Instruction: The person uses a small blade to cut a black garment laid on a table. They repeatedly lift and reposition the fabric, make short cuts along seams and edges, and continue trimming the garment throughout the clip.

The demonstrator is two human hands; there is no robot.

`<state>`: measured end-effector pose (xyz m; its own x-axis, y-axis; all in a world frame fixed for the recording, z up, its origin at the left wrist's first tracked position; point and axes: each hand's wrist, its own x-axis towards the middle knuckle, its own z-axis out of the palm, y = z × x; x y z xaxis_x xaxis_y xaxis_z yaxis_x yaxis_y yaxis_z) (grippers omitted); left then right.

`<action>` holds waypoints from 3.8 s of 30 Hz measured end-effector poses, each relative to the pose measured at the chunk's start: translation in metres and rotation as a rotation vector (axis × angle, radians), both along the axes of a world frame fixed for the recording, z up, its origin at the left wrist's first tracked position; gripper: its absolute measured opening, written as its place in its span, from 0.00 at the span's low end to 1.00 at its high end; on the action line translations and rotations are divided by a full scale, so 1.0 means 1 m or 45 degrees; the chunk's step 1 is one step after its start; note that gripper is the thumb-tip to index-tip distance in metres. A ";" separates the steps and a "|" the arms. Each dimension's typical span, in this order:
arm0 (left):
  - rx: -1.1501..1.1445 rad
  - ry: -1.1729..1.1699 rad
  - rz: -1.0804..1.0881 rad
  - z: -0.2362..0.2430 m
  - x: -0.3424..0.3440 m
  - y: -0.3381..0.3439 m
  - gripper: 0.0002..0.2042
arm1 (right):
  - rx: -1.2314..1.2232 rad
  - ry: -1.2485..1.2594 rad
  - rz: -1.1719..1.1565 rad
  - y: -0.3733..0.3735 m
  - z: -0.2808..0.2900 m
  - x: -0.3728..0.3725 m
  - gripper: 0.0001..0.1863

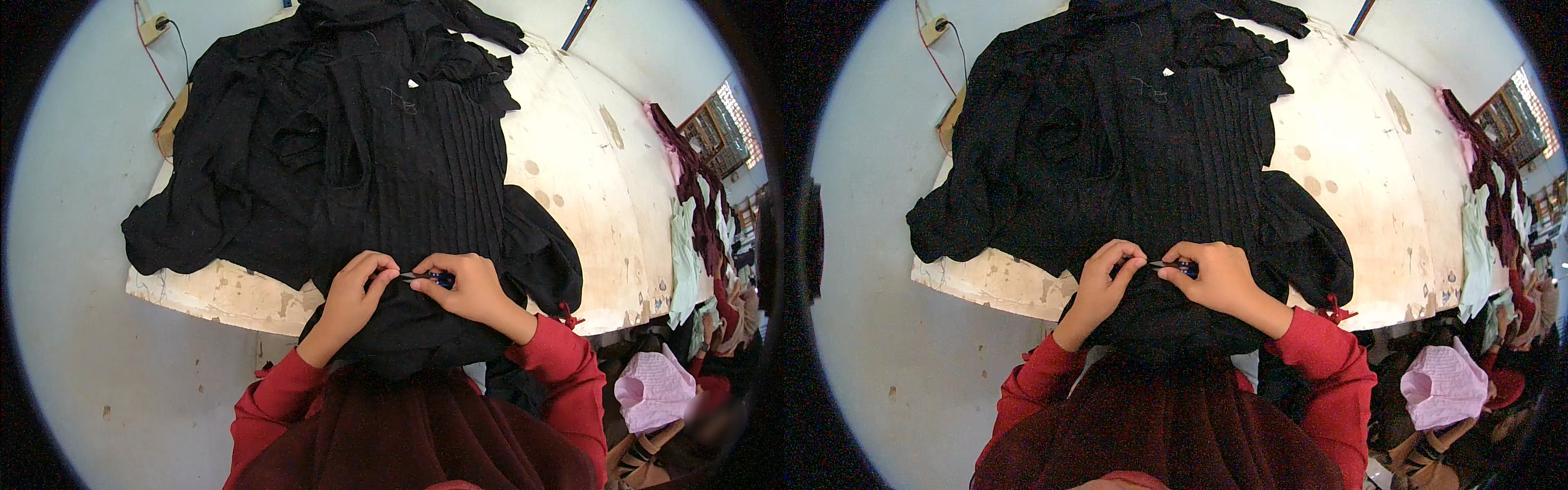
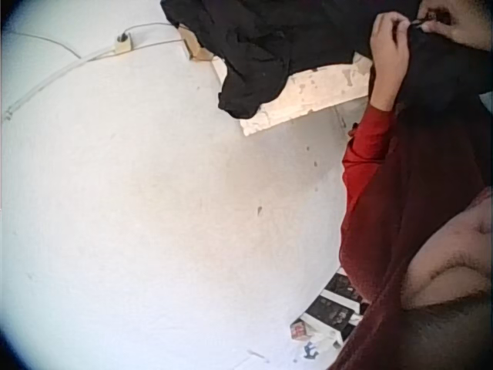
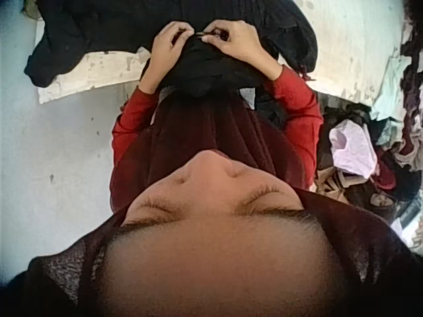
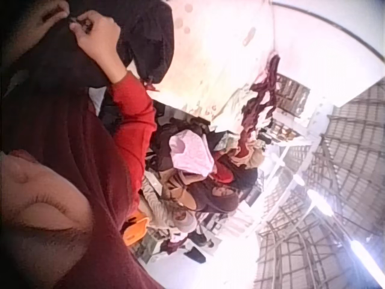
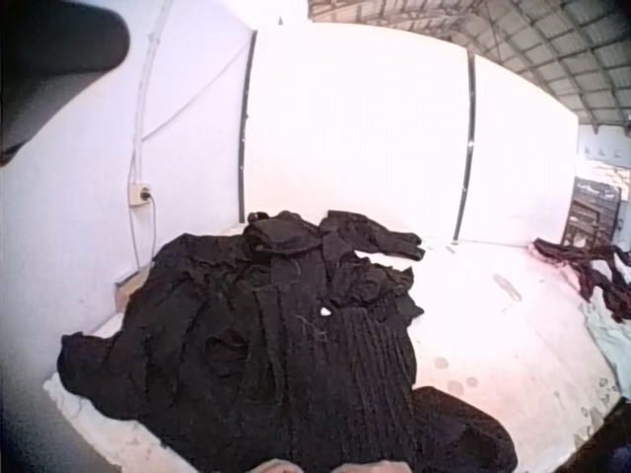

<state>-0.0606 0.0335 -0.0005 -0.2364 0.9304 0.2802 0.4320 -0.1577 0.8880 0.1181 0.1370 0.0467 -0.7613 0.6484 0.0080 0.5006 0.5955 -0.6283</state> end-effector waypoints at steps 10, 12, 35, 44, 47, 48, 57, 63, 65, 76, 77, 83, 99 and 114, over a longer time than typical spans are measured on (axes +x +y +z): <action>0.003 0.062 0.021 0.002 0.000 -0.001 0.05 | -0.020 0.046 -0.035 0.000 -0.014 0.001 0.14; 0.042 0.156 0.004 0.006 0.004 -0.005 0.06 | -0.110 0.077 -0.117 -0.001 -0.015 0.004 0.15; 0.014 0.131 0.080 -0.001 0.001 -0.002 0.05 | 0.128 -0.075 0.072 0.004 -0.004 -0.006 0.14; -0.018 -0.145 0.202 -0.005 -0.002 0.001 0.04 | -0.030 0.078 0.006 0.006 -0.005 -0.007 0.15; -0.003 -0.151 0.202 -0.005 -0.002 0.001 0.04 | -0.024 -0.007 0.034 0.005 -0.002 -0.013 0.16; 0.003 -0.150 0.202 -0.005 -0.002 0.001 0.04 | -0.014 -0.004 0.038 0.004 -0.003 -0.014 0.16; -0.052 -0.133 0.226 -0.002 -0.002 -0.001 0.05 | -0.010 -0.025 0.023 0.004 -0.008 -0.019 0.15; 0.057 0.432 0.003 0.008 -0.014 -0.011 0.05 | -0.147 0.079 -0.087 0.011 -0.017 -0.009 0.17; 0.046 0.480 0.015 0.004 -0.014 -0.011 0.06 | -0.196 0.061 -0.094 0.010 -0.017 -0.010 0.18; -0.050 0.191 0.115 0.006 -0.012 -0.006 0.06 | -0.187 0.031 -0.010 0.007 -0.010 -0.010 0.17; 0.005 0.265 0.067 0.005 -0.012 -0.008 0.06 | -0.194 0.034 -0.014 0.008 -0.011 -0.010 0.17; -0.068 0.352 -0.009 0.003 -0.016 -0.010 0.06 | -0.161 0.065 0.002 0.010 -0.016 -0.008 0.18; -0.085 0.141 0.113 0.006 -0.011 -0.008 0.06 | 0.107 -0.038 0.096 0.002 -0.007 -0.019 0.14; 0.064 0.723 0.144 0.021 -0.012 -0.027 0.19 | -0.448 0.514 -0.123 0.010 -0.041 0.001 0.21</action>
<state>-0.0731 0.0062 0.0206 -0.1334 0.8904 0.4351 0.8551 -0.1185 0.5047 0.1192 0.1473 0.0062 -0.6792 0.7317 0.0576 0.2201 0.2778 -0.9351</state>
